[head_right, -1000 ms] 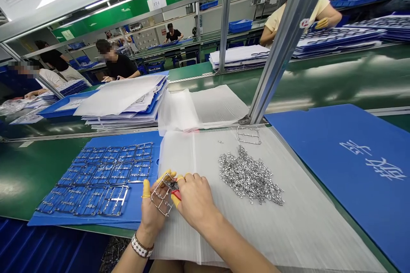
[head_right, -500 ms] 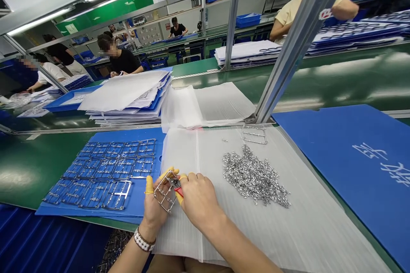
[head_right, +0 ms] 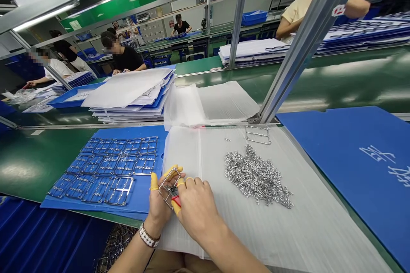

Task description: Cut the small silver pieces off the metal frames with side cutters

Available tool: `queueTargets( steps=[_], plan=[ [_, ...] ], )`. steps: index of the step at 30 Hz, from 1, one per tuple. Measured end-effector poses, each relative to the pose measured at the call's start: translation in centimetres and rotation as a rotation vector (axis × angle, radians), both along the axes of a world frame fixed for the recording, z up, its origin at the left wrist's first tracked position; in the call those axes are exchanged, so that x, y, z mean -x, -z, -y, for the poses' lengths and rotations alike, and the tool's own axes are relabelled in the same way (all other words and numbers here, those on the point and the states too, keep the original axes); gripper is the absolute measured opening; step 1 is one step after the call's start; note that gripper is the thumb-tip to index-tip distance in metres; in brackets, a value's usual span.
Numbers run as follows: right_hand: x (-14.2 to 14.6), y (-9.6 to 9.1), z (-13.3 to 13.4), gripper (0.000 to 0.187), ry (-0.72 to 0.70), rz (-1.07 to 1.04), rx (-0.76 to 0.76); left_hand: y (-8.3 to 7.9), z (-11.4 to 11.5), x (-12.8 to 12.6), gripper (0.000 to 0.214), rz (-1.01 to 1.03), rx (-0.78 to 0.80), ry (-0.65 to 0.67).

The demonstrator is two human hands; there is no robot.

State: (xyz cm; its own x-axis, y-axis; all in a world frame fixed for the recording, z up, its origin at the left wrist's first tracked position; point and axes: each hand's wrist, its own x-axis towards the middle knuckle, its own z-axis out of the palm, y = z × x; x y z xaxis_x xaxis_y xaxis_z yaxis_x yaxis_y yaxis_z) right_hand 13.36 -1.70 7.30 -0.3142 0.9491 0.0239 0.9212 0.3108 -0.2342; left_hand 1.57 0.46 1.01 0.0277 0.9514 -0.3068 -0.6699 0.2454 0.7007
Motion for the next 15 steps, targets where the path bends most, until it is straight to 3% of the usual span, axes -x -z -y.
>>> queueTargets(
  steps=[9,15],
  plan=[
    [-0.5,0.3,0.2,0.019,-0.009,0.040,0.003,-0.3,0.2,0.1,0.061,-0.020,0.008,-0.016],
    [-1.8,0.9,0.9,0.017,0.026,0.044,0.031,-1.0,-0.3,0.5,0.061,0.075,0.082,-0.001]
  ],
)
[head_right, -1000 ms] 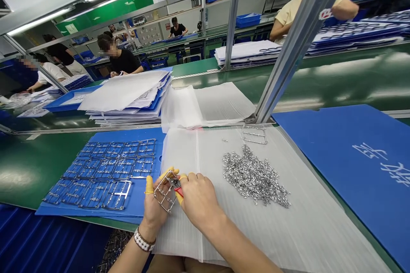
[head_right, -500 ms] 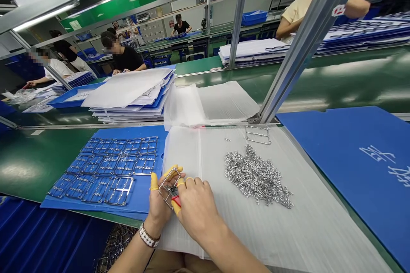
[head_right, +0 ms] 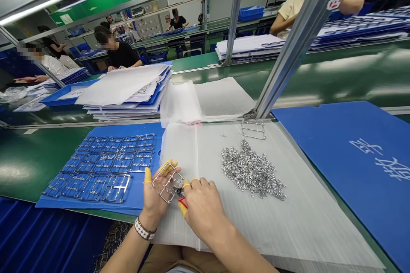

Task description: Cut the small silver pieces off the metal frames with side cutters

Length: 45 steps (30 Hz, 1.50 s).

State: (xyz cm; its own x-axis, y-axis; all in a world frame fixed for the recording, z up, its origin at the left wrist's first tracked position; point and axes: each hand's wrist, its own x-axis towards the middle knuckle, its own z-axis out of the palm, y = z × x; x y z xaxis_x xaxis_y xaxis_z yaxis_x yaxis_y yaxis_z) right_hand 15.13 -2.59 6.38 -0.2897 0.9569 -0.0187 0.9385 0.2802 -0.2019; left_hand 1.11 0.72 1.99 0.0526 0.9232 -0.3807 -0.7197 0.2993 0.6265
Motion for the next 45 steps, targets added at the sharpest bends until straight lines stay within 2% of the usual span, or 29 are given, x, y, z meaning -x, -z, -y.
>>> queueTargets(
  steps=[12,21,26,45],
  plan=[
    [0.8,0.4,0.0,0.020,-0.014,0.027,0.011,-0.2,0.1,-0.8,0.061,-0.029,-0.057,-0.046],
    [0.5,-0.2,-0.4,0.016,-0.016,0.043,0.048,0.0,-0.3,-0.3,0.062,-0.021,-0.080,-0.077],
    [-0.3,-0.2,-1.3,0.019,0.054,0.048,0.025,0.0,-0.2,-0.2,0.064,0.003,-0.101,-0.053],
    [-0.4,0.3,-1.7,0.010,0.053,0.058,0.029,-0.1,0.1,-0.3,0.064,-0.028,-0.107,-0.044]
  ],
)
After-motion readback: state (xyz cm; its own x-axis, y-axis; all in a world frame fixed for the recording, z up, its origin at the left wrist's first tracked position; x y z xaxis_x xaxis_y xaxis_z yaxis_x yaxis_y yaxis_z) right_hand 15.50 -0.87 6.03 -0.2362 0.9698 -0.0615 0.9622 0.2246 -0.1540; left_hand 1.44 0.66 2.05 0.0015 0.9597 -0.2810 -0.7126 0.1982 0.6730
